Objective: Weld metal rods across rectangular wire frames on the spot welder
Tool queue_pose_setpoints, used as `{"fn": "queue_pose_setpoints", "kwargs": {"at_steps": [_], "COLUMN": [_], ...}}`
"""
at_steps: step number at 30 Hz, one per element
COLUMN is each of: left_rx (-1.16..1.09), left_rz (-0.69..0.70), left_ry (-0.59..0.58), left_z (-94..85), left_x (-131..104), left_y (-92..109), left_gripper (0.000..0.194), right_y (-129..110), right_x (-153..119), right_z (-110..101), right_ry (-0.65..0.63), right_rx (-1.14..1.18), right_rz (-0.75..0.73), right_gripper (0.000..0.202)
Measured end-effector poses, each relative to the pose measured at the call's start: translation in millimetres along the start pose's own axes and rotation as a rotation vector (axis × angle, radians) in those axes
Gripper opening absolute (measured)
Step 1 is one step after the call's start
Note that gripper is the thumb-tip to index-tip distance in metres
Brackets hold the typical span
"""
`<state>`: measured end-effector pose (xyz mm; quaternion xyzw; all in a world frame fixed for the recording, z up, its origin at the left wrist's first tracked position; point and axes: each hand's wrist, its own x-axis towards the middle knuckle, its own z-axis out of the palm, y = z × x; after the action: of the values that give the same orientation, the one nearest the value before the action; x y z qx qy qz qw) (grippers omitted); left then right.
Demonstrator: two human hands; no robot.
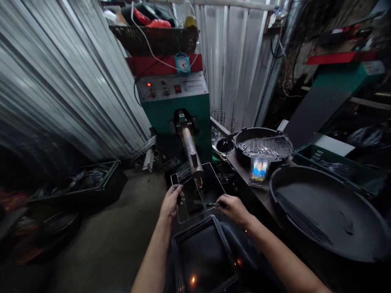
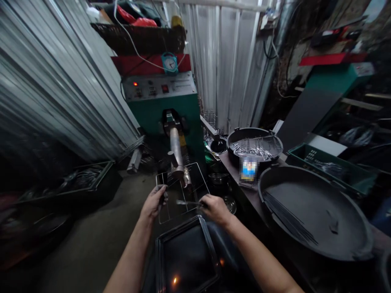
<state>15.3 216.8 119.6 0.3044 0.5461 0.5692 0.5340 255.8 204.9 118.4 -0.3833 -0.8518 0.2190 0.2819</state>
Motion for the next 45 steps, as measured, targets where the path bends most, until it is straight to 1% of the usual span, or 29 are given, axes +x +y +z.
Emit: {"fn": "queue_pose_setpoints", "kwargs": {"at_steps": [1,3,7,12,16,19,21,23,24,25,26,29,31,33,35,39,42,44,45], "left_rx": [-0.010,-0.031,-0.075,-0.095,-0.097,-0.104,-0.110,-0.113,-0.112,-0.110,-0.108,-0.104,-0.126,-0.154,-0.168,-0.152,-0.122,-0.076,-0.048], "left_rz": [0.002,0.008,0.015,-0.004,-0.026,-0.046,-0.048,-0.041,-0.034,-0.024,-0.012,0.020,0.022,0.016,0.010,-0.018,-0.042,-0.056,-0.065], "left_ry": [0.006,0.016,0.031,0.040,0.053,0.075,0.097,0.122,0.137,0.153,0.170,0.216,0.246,0.274,0.288,0.283,0.269,0.221,0.189], "left_z": [0.2,1.0,1.8,-0.4,-1.1,-1.5,-2.3,-3.3,-3.7,-4.1,-4.3,-4.2,-3.2,-2.3,-2.9,-12.0,-22.1,-28.2,-30.9], "left_x": [9,25,51,67,69,70,69,67,65,63,61,55,52,50,46,29,6,-11,-20], "left_y": [4,10,19,23,23,22,21,20,19,18,17,14,14,15,16,12,5,2,1], "left_gripper": [0.033,0.032,0.029,0.019,0.012,0.010,0.011,0.012,0.012,0.012,0.012,0.012,0.011,0.012,0.012,0.012,0.017,0.024,0.028], "right_y": [7,18,27,34,39,35,32,33,36,41,47,67,79,86,90,90,84,78,75], "right_x": [7,21,47,68,76,77,69,51,37,22,5,-40,-60,-69,-71,-70,-70,-69,-68], "right_z": [0,0,1,5,7,4,2,6,11,20,30,70,90,97,93,72,58,51,49], "right_ry": [0.060,0.153,0.246,0.255,0.228,0.210,0.268,0.399,0.478,0.557,0.620,0.765,0.826,0.848,0.832,0.755,0.669,0.595,0.563], "right_rx": [0.029,0.068,0.072,0.059,0.044,0.028,0.047,0.106,0.151,0.208,0.279,0.579,0.881,1.096,1.194,1.318,1.430,1.462,1.442], "right_rz": [0.003,-0.004,-0.049,-0.073,-0.067,-0.046,-0.031,0.035,0.107,0.208,0.343,0.703,0.928,1.066,1.093,1.038,0.931,0.823,0.768], "right_gripper": [0.009,0.009,0.012,0.015,0.015,0.014,0.014,0.020,0.024,0.026,0.029,0.030,0.024,0.021,0.020,0.020,0.021,0.023,0.025]}}
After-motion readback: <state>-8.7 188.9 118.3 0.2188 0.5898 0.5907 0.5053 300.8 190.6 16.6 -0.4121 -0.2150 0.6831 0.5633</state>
